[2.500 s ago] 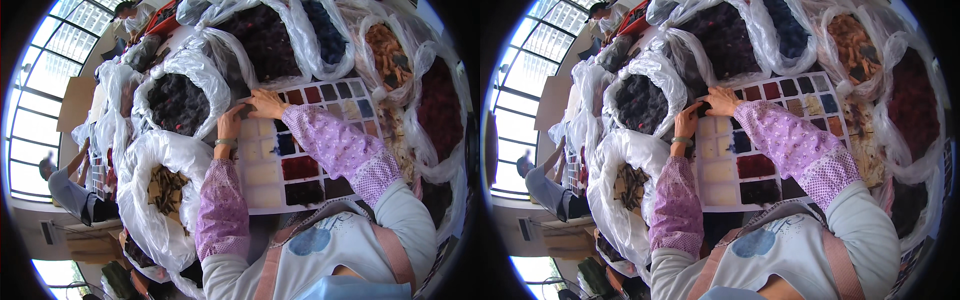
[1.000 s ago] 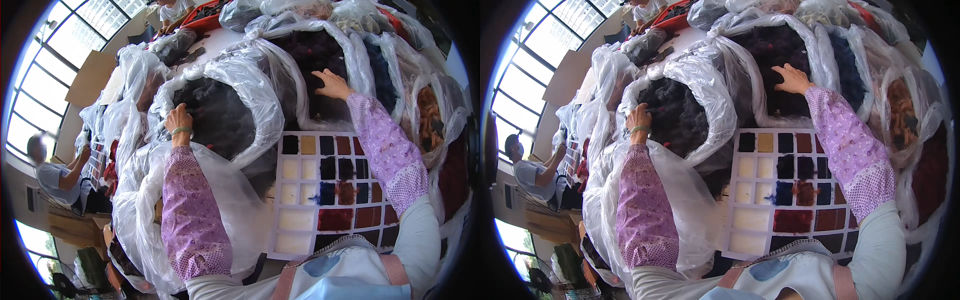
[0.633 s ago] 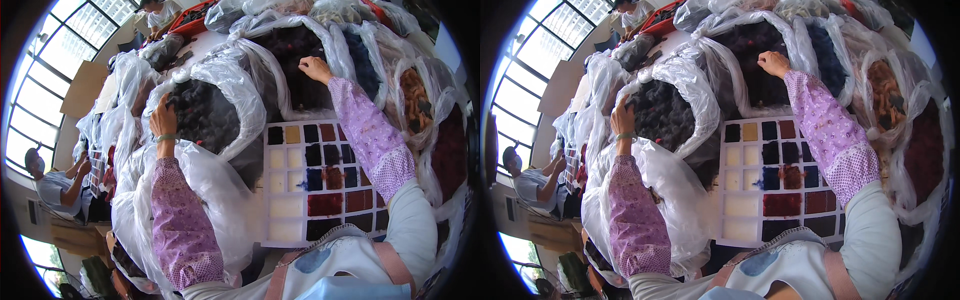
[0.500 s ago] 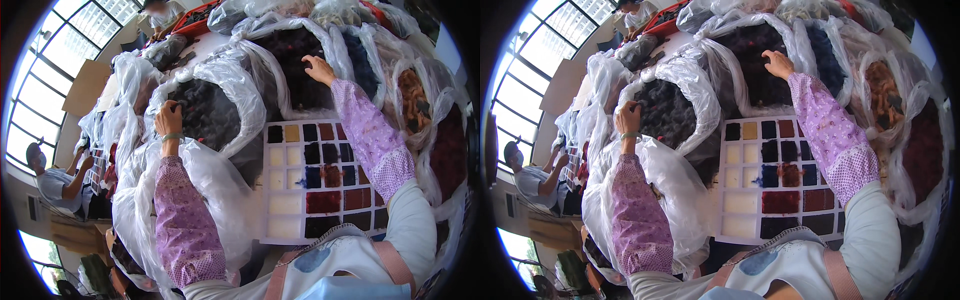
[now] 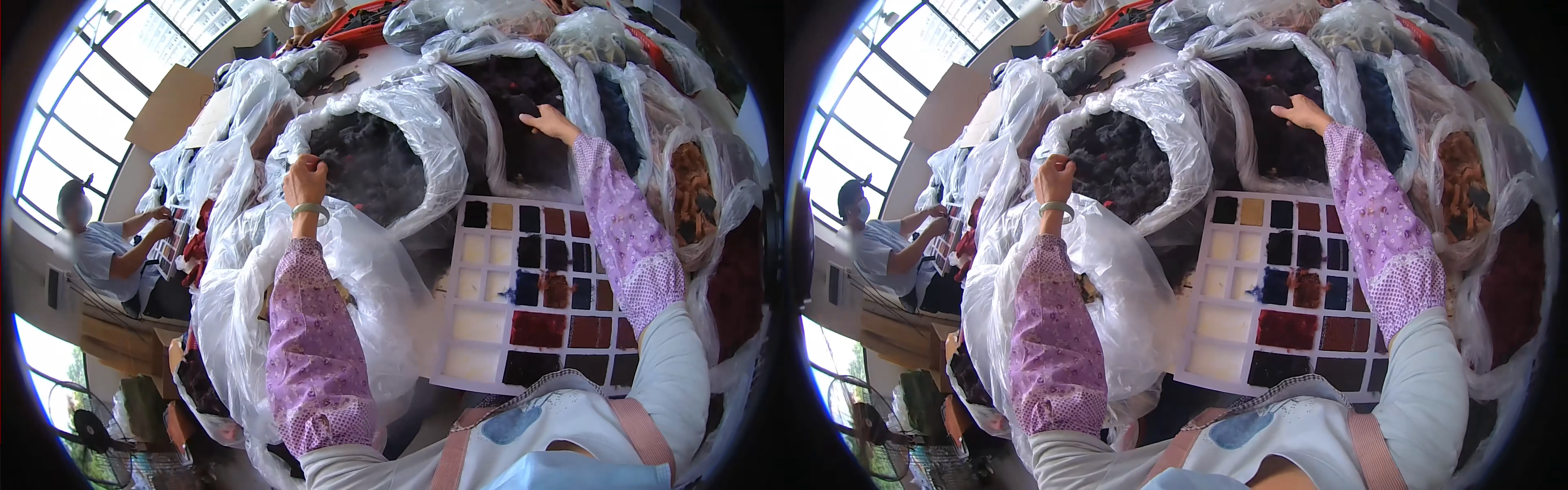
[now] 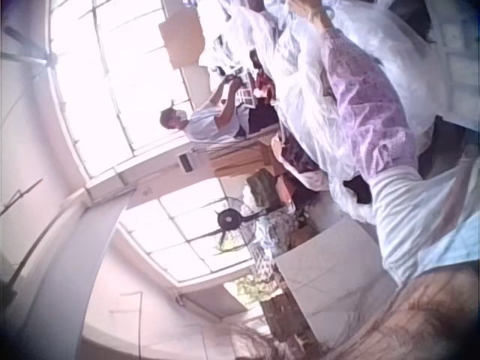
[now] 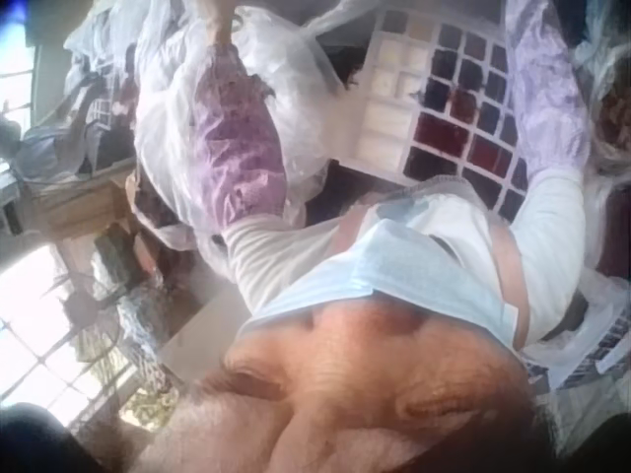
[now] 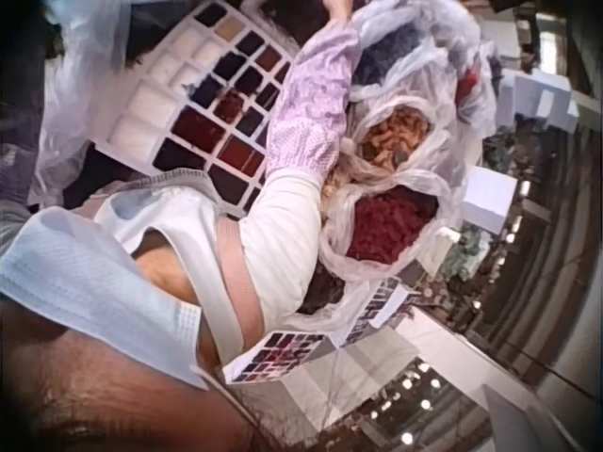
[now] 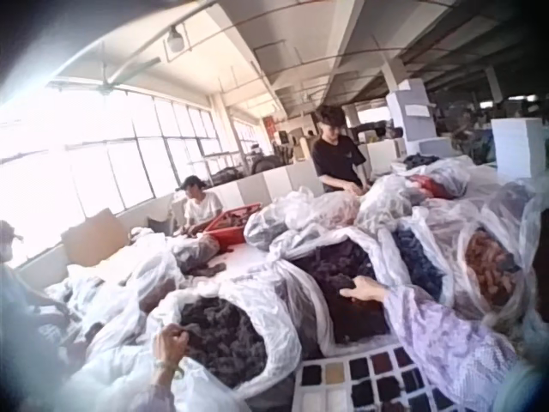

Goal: Sorting various material samples from large bags into a categorized sample display tray.

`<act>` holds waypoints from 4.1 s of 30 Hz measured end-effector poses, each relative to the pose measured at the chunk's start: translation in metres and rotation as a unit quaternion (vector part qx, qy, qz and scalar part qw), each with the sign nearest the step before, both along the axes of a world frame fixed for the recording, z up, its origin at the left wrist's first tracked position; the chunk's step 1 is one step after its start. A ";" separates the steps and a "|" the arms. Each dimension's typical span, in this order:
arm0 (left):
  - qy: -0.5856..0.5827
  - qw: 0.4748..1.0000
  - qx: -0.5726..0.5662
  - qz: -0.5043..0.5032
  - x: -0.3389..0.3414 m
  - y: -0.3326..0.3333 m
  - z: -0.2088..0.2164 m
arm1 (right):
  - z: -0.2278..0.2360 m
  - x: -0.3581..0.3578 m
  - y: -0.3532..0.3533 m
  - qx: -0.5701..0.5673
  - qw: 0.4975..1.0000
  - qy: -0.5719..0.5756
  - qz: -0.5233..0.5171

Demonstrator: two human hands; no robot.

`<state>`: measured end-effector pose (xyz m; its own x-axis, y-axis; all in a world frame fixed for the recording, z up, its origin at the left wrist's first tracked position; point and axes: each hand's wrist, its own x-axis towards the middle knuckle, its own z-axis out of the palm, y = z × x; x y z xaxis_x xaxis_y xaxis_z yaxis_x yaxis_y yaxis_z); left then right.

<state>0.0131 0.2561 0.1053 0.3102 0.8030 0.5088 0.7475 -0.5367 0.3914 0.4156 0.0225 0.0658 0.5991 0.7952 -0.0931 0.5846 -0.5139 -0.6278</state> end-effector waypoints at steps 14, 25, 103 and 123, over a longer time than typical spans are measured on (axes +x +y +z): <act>-0.037 0.997 -0.050 -0.033 0.011 -0.024 0.010 | -0.020 0.053 -0.027 -0.116 0.991 -0.054 -0.049; 0.003 0.944 -0.127 -0.305 0.037 -0.116 0.022 | -0.007 0.024 -0.039 -0.010 0.988 -0.117 -0.103; 0.182 0.883 0.086 -0.425 0.048 -0.218 -0.125 | -0.095 -0.211 -0.093 0.170 0.925 -0.284 0.185; 0.083 0.845 0.065 -0.525 0.308 -0.304 -0.027 | 0.026 0.064 -0.397 0.103 0.888 -0.218 -0.392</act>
